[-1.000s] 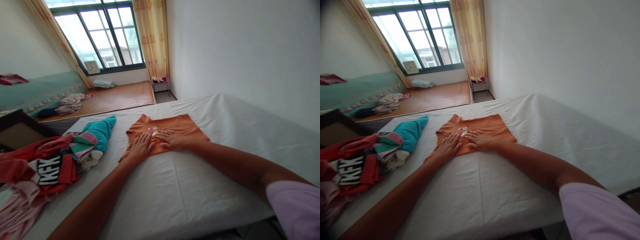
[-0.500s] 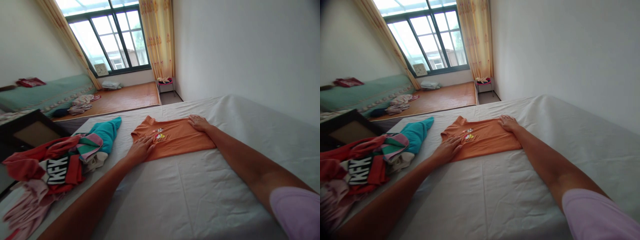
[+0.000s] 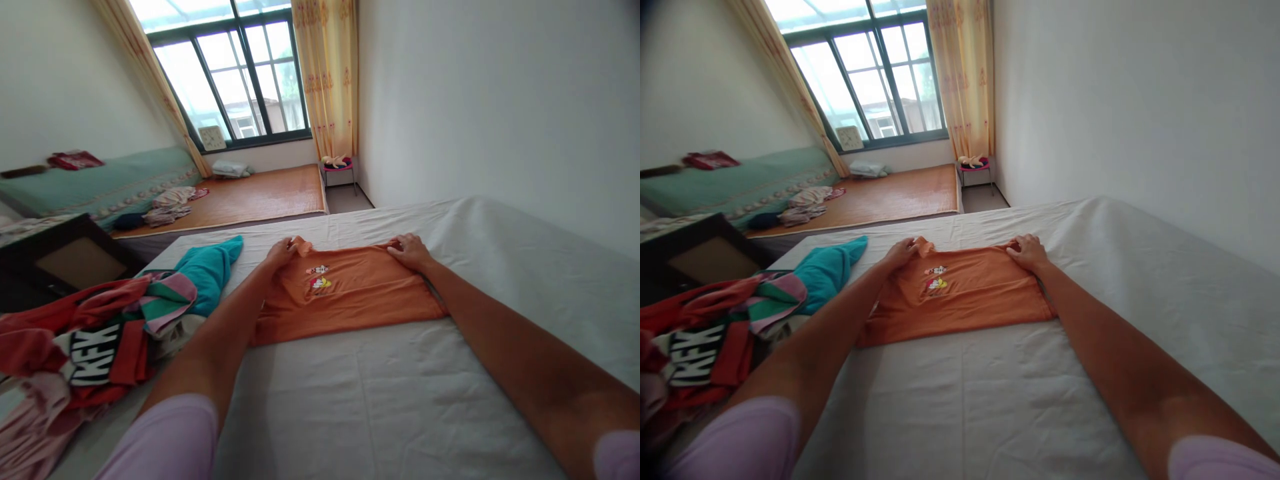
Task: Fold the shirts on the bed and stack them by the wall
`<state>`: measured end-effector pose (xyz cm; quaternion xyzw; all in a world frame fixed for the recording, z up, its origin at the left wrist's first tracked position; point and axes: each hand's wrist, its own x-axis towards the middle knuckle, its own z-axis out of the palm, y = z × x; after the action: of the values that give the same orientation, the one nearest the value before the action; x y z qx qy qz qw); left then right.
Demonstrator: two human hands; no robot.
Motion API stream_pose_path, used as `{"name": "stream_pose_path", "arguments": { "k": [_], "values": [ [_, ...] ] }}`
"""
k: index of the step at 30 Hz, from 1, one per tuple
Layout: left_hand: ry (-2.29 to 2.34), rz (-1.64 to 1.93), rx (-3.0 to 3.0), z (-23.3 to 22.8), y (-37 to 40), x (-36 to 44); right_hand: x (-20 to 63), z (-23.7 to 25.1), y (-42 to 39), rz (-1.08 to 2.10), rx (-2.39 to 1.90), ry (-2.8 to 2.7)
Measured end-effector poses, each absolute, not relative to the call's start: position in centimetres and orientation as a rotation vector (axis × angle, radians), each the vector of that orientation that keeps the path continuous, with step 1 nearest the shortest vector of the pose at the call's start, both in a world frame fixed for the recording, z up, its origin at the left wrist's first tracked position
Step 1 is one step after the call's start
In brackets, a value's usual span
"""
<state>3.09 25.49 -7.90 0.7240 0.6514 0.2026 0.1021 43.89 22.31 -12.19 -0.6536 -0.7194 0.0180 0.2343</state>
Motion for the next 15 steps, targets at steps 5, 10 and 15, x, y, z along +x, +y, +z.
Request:
{"name": "stream_pose_path", "arguments": {
  "k": [5, 10, 15],
  "values": [
    [1.864, 0.671, 2.060, -6.6, 26.7, 4.3, 43.8, -11.9, 22.2, 0.333, -1.635, -1.819],
    [1.452, 0.986, 1.974, -2.8, 23.4, 3.2, 44.4, -10.5, 20.9, 0.979, -1.211, -1.584],
    [1.069, 0.879, 1.964, -1.2, 15.8, 0.9, 45.9, -8.4, 19.1, 1.287, -1.021, -1.668]
  ]
}}
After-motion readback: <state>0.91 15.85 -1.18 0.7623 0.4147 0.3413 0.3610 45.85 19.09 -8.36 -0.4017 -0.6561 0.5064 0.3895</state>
